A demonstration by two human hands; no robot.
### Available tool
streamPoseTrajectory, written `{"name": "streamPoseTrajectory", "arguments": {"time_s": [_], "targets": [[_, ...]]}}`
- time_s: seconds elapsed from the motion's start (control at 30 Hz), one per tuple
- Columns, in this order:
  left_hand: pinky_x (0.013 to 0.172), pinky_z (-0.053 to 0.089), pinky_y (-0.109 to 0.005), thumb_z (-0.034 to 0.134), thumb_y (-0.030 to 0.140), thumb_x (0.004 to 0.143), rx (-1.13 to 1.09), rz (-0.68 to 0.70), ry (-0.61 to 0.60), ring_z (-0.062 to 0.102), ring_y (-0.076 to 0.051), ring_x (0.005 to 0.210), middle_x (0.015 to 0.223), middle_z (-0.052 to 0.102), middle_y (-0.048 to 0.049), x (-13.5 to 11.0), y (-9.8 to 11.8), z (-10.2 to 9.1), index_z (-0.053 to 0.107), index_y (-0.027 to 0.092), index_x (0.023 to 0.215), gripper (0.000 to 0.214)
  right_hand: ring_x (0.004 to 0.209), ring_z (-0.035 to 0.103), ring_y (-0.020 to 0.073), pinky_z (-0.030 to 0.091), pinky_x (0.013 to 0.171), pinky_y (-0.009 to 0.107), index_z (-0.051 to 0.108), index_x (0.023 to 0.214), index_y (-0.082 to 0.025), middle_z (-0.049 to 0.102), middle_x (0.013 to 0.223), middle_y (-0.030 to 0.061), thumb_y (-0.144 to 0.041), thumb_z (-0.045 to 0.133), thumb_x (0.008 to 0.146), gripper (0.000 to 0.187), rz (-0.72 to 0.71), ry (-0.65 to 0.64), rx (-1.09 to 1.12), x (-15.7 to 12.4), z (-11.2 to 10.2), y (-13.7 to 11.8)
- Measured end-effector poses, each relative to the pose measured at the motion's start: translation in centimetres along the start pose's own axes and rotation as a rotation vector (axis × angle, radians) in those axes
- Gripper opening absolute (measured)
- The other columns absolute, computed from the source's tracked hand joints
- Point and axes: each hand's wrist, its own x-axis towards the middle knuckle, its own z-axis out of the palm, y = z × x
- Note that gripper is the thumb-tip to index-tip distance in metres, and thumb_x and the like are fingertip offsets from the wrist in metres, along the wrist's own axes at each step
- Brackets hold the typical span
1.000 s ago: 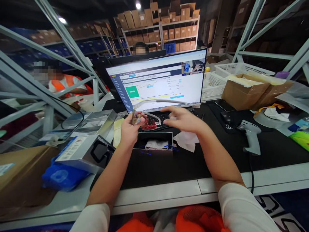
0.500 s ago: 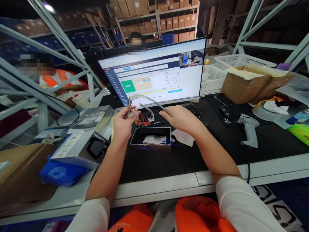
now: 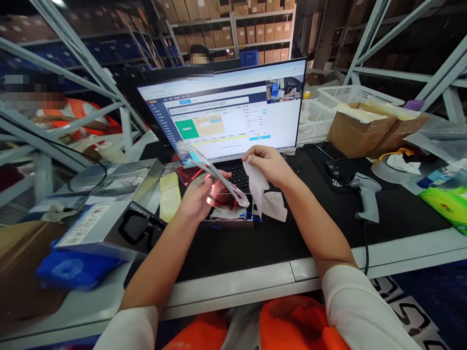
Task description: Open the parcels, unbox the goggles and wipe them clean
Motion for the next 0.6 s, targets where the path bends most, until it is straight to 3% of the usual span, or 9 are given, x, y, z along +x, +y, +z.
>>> {"name": "streamPoseTrajectory", "arguments": {"time_s": [0.1,0.3,0.47,0.6], "targets": [[0.101,0.054,-0.042,0.091,0.051,0.069,-0.001,-0.084,-0.088,0.071,-0.028,0.107,0.111,0.077,-0.0101,-0.3,-1.2,0.7,0.080,0.021,0.099,0.044,0.094,0.060,0.0190,0.045,0.081,0.031,0.080,0.096,-0.021,0.069,0.100,0.0044,-0.039,0.070,0.082,0.024,-0.079,0.053,0.030,0.0,1.2,0.5],[0.104,0.052,-0.043,0.094,0.050,0.064,-0.033,-0.089,-0.085,0.071,-0.030,0.112,0.114,0.077,-0.0102,0.2,-1.7,0.0,0.081,0.021,0.102,0.049,0.099,0.065,0.0218,0.049,0.094,0.037,0.077,0.121,-0.023,0.076,0.106,0.0059,-0.055,0.070,0.087,0.047,0.034,-0.071,0.179,0.2,1.8,1.6],[0.102,0.053,-0.043,0.092,0.052,0.066,-0.012,-0.073,-0.026,0.073,-0.028,0.103,0.102,0.079,-0.0100,0.4,-1.4,-0.2,0.082,0.020,0.096,0.045,0.107,0.063,0.0222,0.046,0.100,0.038,0.080,0.113,-0.025,0.072,0.111,0.0059,-0.054,0.066,0.089,0.039,-0.119,0.030,-0.014,0.1,2.1,1.1],[0.100,0.053,-0.041,0.093,0.048,0.067,-0.024,-0.054,-0.017,0.073,-0.026,0.098,0.098,0.079,-0.0090,0.3,-1.7,-0.2,0.081,0.019,0.095,0.042,0.096,0.063,0.0205,0.047,0.092,0.036,0.081,0.106,-0.022,0.074,0.104,0.0053,-0.044,0.067,0.087,0.033,0.005,0.004,0.027,0.0,2.1,0.7]]}}
